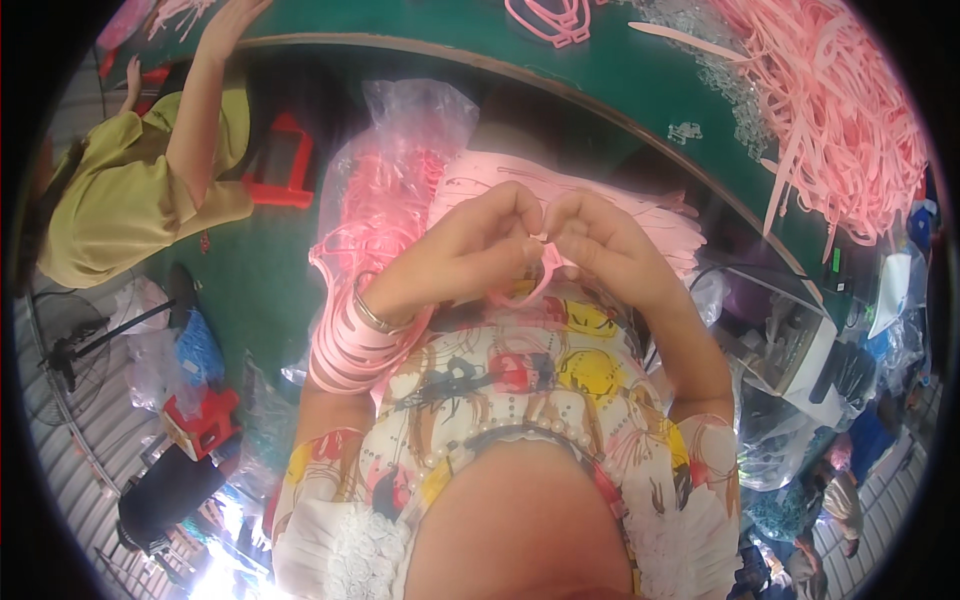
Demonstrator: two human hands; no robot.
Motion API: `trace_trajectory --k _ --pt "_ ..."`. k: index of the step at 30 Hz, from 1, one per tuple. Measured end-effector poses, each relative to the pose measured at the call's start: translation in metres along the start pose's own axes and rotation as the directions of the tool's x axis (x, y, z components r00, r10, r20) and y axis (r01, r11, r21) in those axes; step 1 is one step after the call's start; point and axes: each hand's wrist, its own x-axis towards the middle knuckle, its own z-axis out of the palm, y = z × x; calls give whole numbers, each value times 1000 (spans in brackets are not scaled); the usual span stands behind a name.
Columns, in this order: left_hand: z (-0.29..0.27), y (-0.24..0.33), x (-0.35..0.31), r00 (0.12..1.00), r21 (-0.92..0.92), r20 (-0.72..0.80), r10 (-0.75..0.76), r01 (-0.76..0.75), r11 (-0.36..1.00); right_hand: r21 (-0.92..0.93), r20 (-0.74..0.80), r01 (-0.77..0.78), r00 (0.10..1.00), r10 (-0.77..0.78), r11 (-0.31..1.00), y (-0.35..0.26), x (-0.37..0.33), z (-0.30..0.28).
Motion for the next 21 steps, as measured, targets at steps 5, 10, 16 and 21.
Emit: trace_trajectory --k 5,10,16,21 --pt "-3 -4 5 997 52 34 -72 70 996 -226 -125 161 973 -193 961 8 -5 9" --pt "-2 -14 10 999 130 -33 6 -2 992 -764 -81 272 858 -506 585 10 -9 15" --pt "0 -17 21 985 448 -174 13 67 892 -960 156 277 664 -732 46 7 -4 16" --pt "-7 -16 18 986 374 -166 -7 70 925 -825 -61 350 724 -687 443 -1 -9 15"
